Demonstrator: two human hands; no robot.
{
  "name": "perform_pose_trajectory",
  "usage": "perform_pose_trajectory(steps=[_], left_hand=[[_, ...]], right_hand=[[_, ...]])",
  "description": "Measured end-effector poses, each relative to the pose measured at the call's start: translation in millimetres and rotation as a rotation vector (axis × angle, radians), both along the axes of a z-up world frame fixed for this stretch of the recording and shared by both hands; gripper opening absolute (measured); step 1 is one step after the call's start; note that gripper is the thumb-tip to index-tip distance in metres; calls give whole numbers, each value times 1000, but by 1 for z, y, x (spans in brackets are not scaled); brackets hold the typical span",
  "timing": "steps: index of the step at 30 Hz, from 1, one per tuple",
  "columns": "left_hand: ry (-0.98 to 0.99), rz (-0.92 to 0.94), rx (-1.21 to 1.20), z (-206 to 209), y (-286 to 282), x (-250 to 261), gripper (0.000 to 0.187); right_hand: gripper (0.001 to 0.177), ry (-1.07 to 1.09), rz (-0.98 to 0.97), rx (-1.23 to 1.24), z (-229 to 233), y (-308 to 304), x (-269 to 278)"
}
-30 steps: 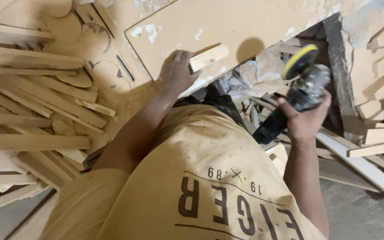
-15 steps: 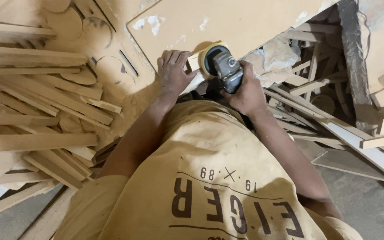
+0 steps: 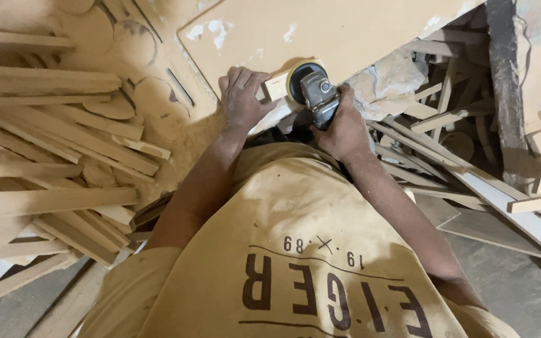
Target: Sanding small wooden blocks using a handheld power sander in a workshop environment.
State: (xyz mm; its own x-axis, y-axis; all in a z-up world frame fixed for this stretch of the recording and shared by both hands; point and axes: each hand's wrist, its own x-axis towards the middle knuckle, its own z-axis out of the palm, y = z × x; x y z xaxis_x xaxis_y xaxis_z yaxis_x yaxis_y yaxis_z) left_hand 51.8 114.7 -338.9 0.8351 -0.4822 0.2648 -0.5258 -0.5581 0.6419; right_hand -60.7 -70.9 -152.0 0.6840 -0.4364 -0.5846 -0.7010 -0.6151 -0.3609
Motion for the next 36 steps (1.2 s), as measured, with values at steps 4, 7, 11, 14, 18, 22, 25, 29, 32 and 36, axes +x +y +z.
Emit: perform_pose_trajectory(steps=[4, 7, 11, 14, 18, 22, 25, 29, 32, 36], left_hand=[[-26, -6, 5, -1, -2, 4, 55], [-13, -8, -16, 7, 0, 8, 53], [-8, -104, 172, 12, 2, 12, 50], [-11, -93, 172, 4, 0, 12, 50], [18, -119, 162, 11, 1, 15, 55], [-8, -111, 177, 9, -1, 15, 53], [5, -39, 15, 19, -3, 16, 47], [-29, -37, 5, 9, -3, 16, 49], [-19, -48, -2, 8, 1, 16, 51], [-34, -38, -8, 6, -2, 14, 48]], right_hand=[[88, 30, -12, -11, 8, -5, 4], [85, 18, -13, -33, 4, -6, 2], [90, -181, -36, 74, -10, -3, -3], [91, -189, -11, 84, -18, -6, -4], [85, -168, -3, 7, -14, -26, -3], [82, -191, -2, 51, -9, -11, 9], [82, 67, 19, 0, 2, 8, 27], [82, -13, -59, 17, 10, -12, 23], [85, 11, -59, -18, 16, -18, 16], [87, 44, -26, 31, 16, 3, 14]])
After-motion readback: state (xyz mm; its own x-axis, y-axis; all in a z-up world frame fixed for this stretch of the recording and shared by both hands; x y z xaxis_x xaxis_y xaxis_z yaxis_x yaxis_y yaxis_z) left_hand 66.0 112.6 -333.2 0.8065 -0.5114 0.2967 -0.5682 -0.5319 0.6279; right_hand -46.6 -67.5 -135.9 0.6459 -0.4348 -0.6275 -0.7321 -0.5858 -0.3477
